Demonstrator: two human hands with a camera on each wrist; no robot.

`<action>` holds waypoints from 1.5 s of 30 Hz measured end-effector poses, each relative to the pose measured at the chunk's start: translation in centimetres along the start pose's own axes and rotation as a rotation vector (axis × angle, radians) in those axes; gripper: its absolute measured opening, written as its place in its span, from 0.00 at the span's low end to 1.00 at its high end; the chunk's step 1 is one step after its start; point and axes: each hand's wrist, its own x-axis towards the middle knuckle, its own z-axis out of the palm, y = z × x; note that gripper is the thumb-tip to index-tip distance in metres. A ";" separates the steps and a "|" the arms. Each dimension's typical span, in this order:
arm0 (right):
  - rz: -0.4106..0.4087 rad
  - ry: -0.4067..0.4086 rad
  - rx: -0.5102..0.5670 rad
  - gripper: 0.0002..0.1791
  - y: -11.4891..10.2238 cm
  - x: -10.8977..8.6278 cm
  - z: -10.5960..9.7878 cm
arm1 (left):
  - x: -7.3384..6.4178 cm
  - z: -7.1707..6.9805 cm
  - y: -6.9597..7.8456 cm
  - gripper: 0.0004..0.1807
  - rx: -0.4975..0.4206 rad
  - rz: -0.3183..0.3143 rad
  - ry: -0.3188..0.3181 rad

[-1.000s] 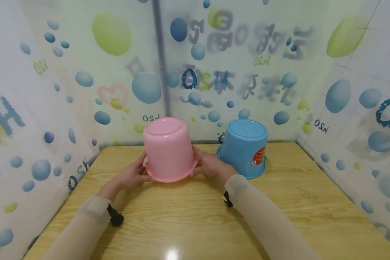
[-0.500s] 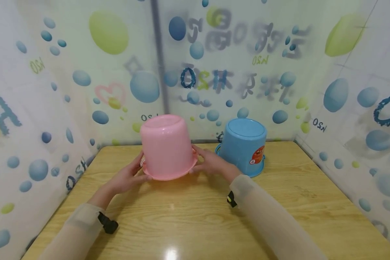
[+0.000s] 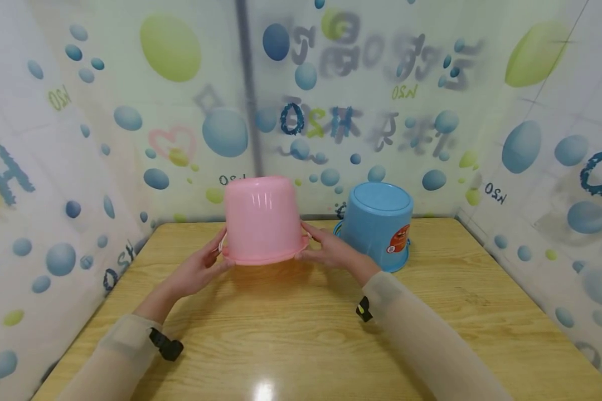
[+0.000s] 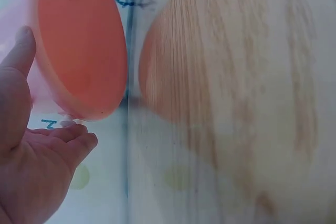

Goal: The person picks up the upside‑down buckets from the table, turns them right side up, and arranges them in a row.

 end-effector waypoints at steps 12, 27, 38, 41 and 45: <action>-0.178 0.096 0.199 0.48 -0.5 -0.7 0.3 | -0.4 0.4 0.6 0.45 -0.106 -0.012 0.068; -0.136 0.263 0.371 0.40 -1.0 -0.4 0.9 | 0.0 0.9 1.7 0.38 -0.141 -0.055 0.200; -0.149 0.282 0.415 0.40 -1.6 -1.1 0.0 | 0.6 0.5 2.2 0.42 -0.141 0.067 0.247; -0.166 0.263 0.426 0.42 -1.6 -1.1 -0.2 | 0.8 0.2 2.2 0.46 -0.153 0.115 0.254; -0.189 0.234 0.439 0.48 -1.8 -1.2 -0.7 | 1.0 -0.4 2.4 0.52 -0.152 0.155 0.240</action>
